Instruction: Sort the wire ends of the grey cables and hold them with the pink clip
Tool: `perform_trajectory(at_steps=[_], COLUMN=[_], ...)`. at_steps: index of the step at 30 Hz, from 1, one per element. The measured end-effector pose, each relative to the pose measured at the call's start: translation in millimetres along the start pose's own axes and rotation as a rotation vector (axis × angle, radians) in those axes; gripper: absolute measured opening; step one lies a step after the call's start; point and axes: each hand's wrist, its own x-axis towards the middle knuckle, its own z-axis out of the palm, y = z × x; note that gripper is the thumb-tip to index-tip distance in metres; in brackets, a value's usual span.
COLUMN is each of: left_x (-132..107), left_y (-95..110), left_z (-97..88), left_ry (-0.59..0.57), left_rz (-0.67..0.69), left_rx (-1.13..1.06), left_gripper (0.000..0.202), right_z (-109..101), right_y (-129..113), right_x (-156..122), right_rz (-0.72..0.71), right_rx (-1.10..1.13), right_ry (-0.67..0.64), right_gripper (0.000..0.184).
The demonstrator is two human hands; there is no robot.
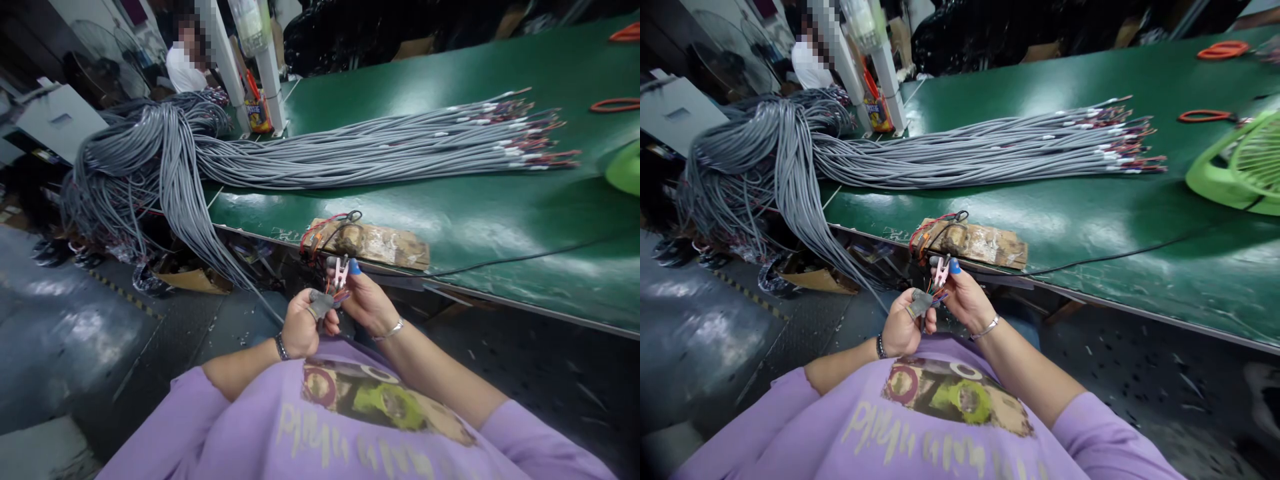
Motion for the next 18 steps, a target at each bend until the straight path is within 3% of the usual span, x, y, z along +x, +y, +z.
perform_trajectory(at_steps=[4,9,14,18], left_x=[0,-3,-4,-3], left_y=[-1,1,-3,-7], left_z=[-1.5,-2.4,-9.0,-15.2], left_ry=[-0.019,0.002,-0.022,-0.071], left_rz=[0.003,0.015,0.068,0.081], left_rx=[0.005,0.018,0.093,0.186], left_gripper=[0.05,0.056,0.058,0.057], right_z=[3,-3,-13,-6], right_y=[1,-1,-15,-31], right_x=[-1,-7,-19,-24], right_rz=[-0.006,0.008,0.151,0.122], right_rx=[0.033,-0.023,-0.302,-0.562], right_ry=[0.031,-0.097,-0.152,-0.2], right_gripper=[0.035,0.048,0.052,0.046])
